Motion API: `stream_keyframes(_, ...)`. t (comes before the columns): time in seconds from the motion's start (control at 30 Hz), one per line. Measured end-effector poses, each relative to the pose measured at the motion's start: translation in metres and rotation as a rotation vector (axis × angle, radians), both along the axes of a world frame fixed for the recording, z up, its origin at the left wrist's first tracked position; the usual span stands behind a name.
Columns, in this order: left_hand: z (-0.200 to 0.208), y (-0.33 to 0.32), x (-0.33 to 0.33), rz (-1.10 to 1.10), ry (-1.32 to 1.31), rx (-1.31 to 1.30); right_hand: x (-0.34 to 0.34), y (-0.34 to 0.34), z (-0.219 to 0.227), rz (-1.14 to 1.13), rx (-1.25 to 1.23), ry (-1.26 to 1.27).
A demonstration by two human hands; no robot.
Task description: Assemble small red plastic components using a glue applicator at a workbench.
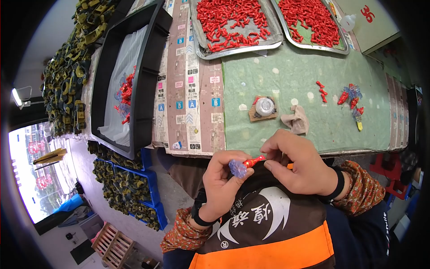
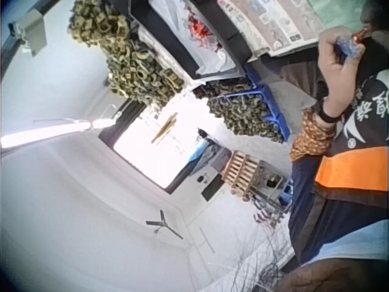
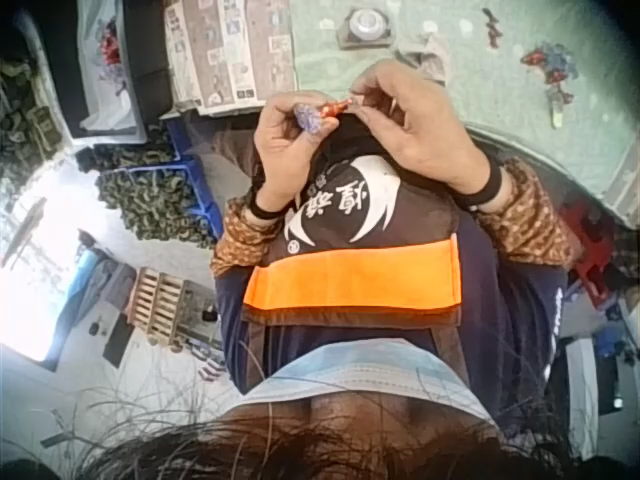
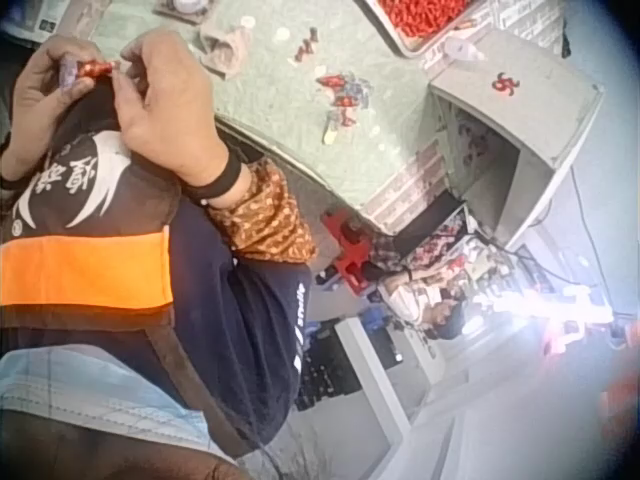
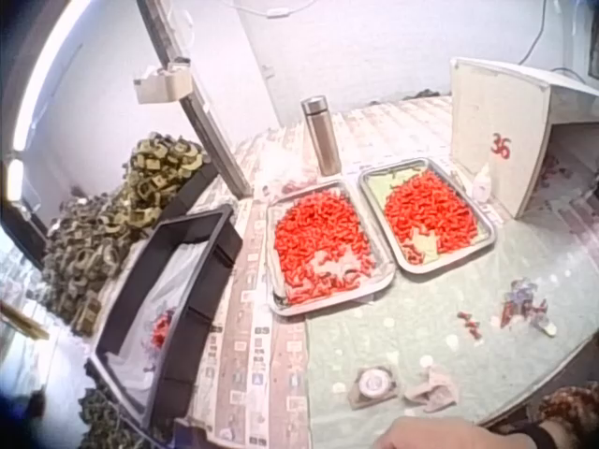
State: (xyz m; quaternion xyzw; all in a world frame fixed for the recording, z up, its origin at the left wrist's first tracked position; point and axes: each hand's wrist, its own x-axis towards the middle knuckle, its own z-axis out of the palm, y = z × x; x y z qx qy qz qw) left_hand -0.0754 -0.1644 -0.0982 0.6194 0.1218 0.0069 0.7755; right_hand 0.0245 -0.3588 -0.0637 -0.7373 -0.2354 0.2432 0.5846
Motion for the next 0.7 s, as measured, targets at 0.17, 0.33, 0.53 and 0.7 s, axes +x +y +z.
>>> stream_keyframes(0.17, 0.008, 0.019, 0.009, -0.081, -0.558, 0.976, 0.004, -0.004, 0.002, 0.024, 0.061, 0.231)
stream_keyframes(0.33, 0.004, 0.03, 0.01, -0.117, -0.907, 1.337, 0.003, -0.004, 0.002, 0.118, 0.097, 0.344)
stream_keyframes(0.53, -0.001, 0.034, 0.003, -0.144, -1.034, 1.537, 0.002, -0.003, -0.002, 0.122, 0.1, 0.272)
stream_keyframes(0.7, -0.01, 0.035, 0.0, -0.116, -1.078, 1.562, 0.003, -0.002, -0.004, 0.153, 0.074, 0.094)
